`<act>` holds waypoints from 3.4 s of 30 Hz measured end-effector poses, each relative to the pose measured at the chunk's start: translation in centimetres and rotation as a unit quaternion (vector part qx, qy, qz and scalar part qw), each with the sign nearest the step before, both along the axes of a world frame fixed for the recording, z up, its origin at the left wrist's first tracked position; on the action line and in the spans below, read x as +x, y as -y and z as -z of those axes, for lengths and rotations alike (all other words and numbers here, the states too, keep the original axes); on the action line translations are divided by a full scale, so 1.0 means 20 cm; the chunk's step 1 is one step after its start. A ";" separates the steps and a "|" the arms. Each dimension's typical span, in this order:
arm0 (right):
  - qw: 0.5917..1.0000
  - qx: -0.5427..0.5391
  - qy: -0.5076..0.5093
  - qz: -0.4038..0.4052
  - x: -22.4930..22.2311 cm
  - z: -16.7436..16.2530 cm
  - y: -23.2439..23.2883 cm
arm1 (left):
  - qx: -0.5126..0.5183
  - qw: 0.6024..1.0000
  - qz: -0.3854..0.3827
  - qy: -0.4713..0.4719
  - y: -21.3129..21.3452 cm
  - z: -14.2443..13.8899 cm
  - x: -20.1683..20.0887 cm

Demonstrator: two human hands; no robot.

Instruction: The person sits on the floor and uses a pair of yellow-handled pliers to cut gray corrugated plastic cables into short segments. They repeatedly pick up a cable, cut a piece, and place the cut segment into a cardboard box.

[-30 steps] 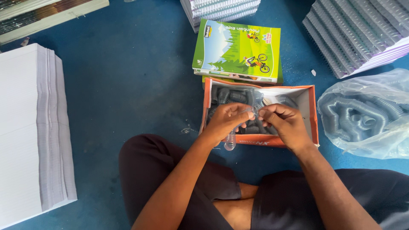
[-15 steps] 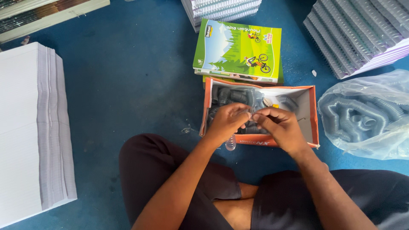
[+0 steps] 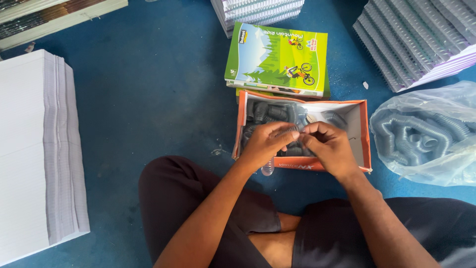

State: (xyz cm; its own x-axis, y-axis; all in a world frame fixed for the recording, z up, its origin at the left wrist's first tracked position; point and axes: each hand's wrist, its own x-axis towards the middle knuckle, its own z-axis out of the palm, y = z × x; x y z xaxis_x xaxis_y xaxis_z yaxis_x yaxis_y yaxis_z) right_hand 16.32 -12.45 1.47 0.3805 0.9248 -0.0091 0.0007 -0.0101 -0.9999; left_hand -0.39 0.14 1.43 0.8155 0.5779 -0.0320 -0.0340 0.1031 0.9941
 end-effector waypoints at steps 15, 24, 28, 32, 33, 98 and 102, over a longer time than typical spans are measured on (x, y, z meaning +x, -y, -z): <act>0.999 0.022 0.015 -0.029 -0.04 -0.05 -0.01 | -0.033 0.999 -0.006 0.019 -0.01 0.04 0.01; 0.956 0.103 0.273 -0.031 -0.09 -0.21 0.00 | -0.007 1.000 -0.006 0.011 0.00 0.01 0.00; 0.962 0.064 0.264 -0.002 -0.08 -0.19 0.00 | -0.015 1.000 0.014 -0.002 0.01 -0.02 0.00; 0.980 0.045 0.194 -0.006 -0.07 -0.17 0.00 | -0.032 0.999 0.029 0.000 -0.01 -0.03 -0.02; 0.986 0.039 0.159 -0.010 -0.06 -0.17 0.01 | -0.037 0.999 0.031 0.002 -0.01 -0.03 -0.01; 0.954 -0.009 0.300 0.023 -0.05 -0.18 0.01 | -0.101 0.993 0.045 0.029 -0.04 0.01 -0.03; 0.958 0.003 0.287 0.019 -0.04 -0.19 0.02 | -0.136 0.989 0.048 0.033 -0.05 0.01 -0.04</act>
State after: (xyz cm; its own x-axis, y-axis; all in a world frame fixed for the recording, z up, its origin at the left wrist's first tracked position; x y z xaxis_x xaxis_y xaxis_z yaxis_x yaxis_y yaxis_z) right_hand 15.53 -12.79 5.19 0.3554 0.9092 0.2169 0.5507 -0.0162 -0.8346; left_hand -1.24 1.15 1.14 0.8715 0.4753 -0.1206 -0.0751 0.3724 0.9250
